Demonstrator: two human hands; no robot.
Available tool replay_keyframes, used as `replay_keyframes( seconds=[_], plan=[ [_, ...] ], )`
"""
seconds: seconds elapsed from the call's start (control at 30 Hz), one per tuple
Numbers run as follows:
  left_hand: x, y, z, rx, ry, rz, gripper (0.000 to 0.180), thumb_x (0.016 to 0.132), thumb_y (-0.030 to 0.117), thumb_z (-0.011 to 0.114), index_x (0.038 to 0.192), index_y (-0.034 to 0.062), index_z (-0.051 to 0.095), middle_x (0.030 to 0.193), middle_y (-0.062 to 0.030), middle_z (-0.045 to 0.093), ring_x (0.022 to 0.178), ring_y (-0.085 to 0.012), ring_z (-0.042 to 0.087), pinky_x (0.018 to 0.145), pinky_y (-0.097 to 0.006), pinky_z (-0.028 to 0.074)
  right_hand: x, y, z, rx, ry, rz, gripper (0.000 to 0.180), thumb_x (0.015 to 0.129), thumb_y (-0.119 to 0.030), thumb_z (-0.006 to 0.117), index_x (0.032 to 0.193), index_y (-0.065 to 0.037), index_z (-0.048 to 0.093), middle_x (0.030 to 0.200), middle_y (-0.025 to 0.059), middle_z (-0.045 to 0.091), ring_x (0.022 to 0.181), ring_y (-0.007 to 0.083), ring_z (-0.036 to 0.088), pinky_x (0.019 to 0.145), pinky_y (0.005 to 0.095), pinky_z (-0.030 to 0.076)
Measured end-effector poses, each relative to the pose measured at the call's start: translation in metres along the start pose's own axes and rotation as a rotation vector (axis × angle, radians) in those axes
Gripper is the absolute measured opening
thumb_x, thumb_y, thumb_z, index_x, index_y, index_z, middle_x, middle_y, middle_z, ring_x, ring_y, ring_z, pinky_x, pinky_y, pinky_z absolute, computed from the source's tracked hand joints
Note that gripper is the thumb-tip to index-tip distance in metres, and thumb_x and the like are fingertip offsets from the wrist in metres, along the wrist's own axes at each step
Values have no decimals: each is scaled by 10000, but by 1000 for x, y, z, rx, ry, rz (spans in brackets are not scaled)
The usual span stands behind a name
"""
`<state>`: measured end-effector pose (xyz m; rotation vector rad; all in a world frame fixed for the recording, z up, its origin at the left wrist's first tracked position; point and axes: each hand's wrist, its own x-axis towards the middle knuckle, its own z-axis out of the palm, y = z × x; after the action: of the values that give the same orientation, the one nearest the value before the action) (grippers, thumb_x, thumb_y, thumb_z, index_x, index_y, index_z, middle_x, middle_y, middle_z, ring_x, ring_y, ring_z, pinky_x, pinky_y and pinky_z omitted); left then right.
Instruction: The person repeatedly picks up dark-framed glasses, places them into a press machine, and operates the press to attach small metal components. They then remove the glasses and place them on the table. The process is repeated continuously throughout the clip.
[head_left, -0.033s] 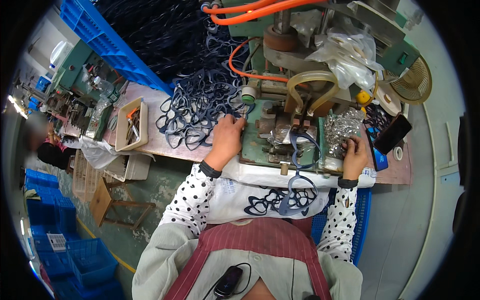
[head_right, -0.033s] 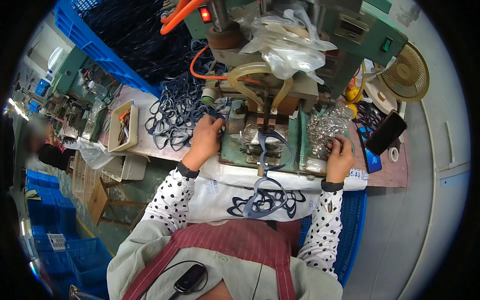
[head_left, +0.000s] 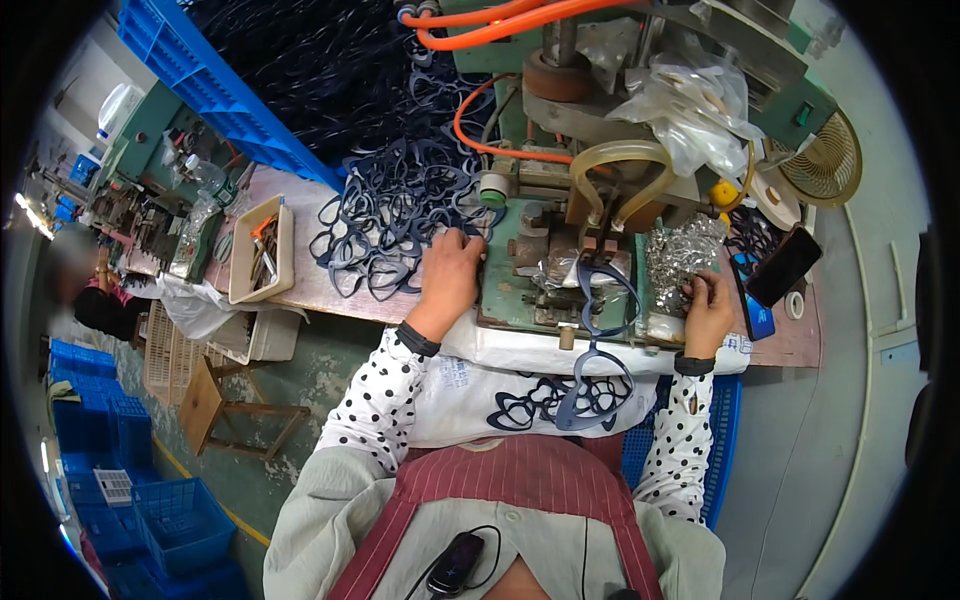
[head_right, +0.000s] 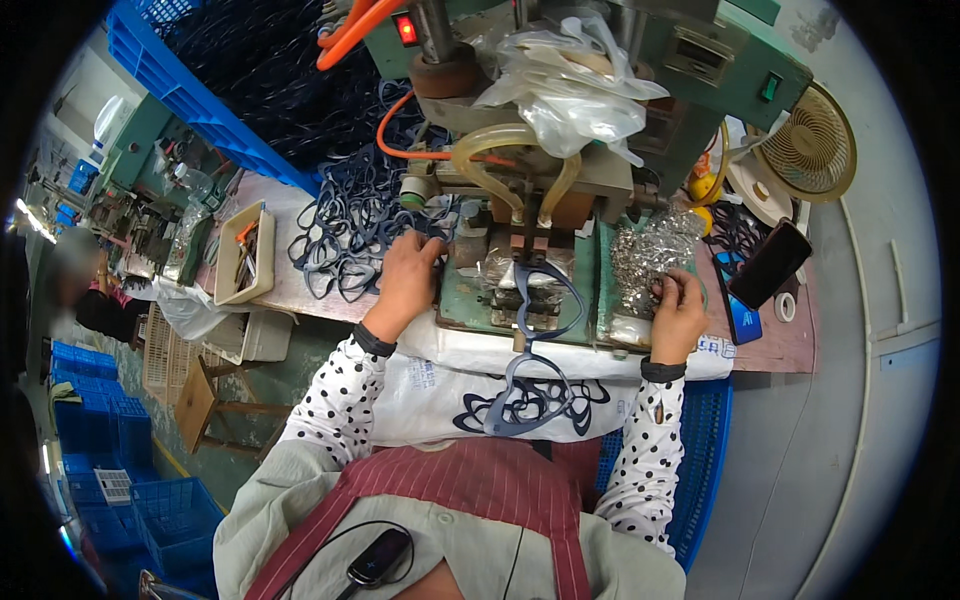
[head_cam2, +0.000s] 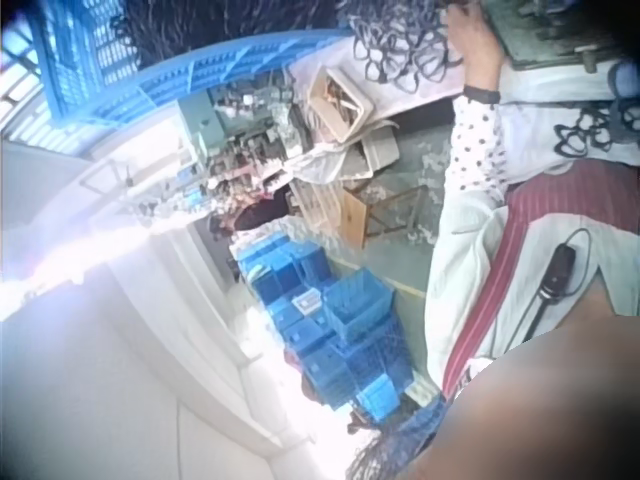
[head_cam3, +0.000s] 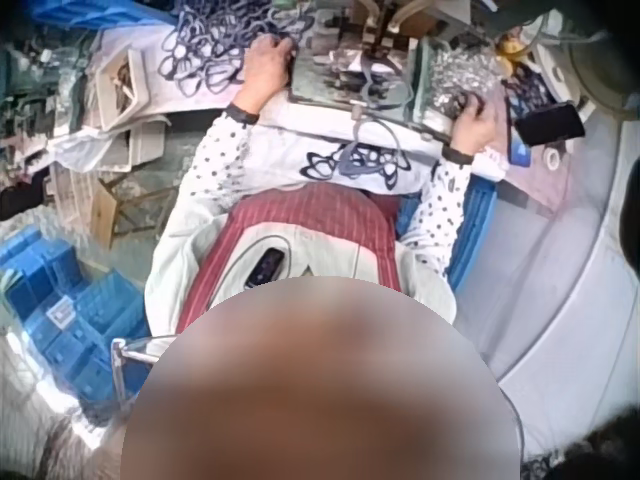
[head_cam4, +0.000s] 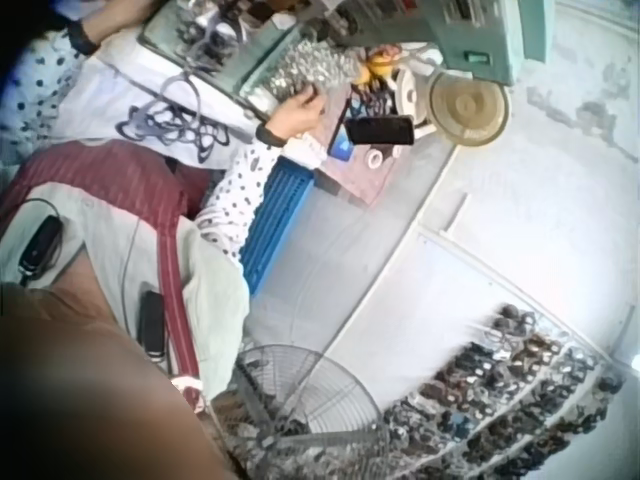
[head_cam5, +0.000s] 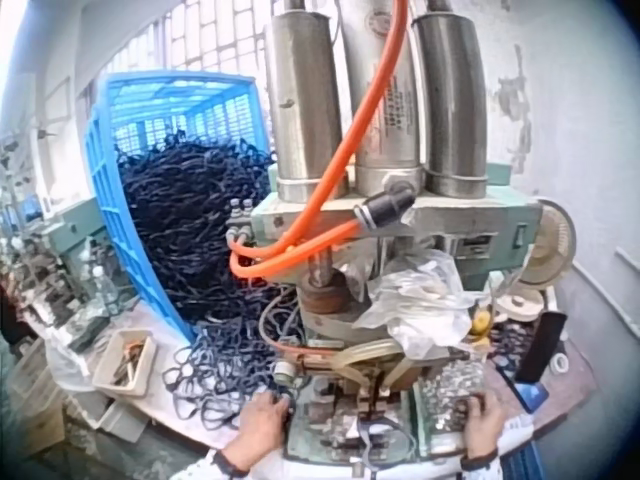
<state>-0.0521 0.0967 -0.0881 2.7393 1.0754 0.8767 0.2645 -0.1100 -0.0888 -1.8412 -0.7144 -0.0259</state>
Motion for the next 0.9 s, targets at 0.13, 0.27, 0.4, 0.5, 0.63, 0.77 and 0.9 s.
replay_keyframes(
  seconds=[0.13,0.27,0.4,0.5,0.63,0.77,0.9],
  plan=[
    [-9,-26,1,8,-89,78,354,699,20,615,1000,173,721,916,-98,526,884,-309,504,745,-408,420,-1,-18,-1,-86,26,-234,83,836,-19,660,914,-29,685,853,96,684,749,184,630,695,301,494],
    [7,-28,-14,-90,119,52,396,674,25,715,1017,218,748,1246,-107,573,1102,-341,481,946,-417,395,-4,-50,1,94,-109,-65,143,820,-11,662,955,-22,710,878,54,675,715,119,570,674,248,460],
    [31,-5,-33,-224,259,7,93,819,100,703,911,96,685,1131,-87,631,1068,-292,512,920,-404,394,-12,-95,2,324,-255,17,166,819,1,652,972,-4,715,867,22,658,712,66,537,660,210,432],
    [33,-4,-32,-441,277,-179,99,865,123,675,902,40,636,991,-86,659,948,-282,566,857,-392,420,-18,-132,2,424,-375,23,145,807,0,662,939,-5,722,857,26,632,774,82,559,704,216,437],
    [32,26,-42,-780,364,-457,138,967,149,576,934,15,579,818,-59,624,656,-146,569,588,-277,444,-31,-158,9,386,-372,-102,339,734,-4,716,1070,-17,668,863,81,667,820,151,621,816,275,465],
    [21,44,-42,-810,508,-332,132,984,118,530,981,-6,575,871,-61,641,695,-99,584,614,-245,474,-35,-162,19,388,-378,-98,404,703,-15,742,1070,23,578,793,93,686,744,150,648,749,269,484],
    [14,66,-62,-539,518,-2,151,940,43,540,1053,-17,619,954,-124,659,827,-239,626,787,-323,488,-31,-171,27,396,-378,-111,417,684,-20,754,1039,42,544,781,112,686,736,142,647,712,272,488]
  ],
)
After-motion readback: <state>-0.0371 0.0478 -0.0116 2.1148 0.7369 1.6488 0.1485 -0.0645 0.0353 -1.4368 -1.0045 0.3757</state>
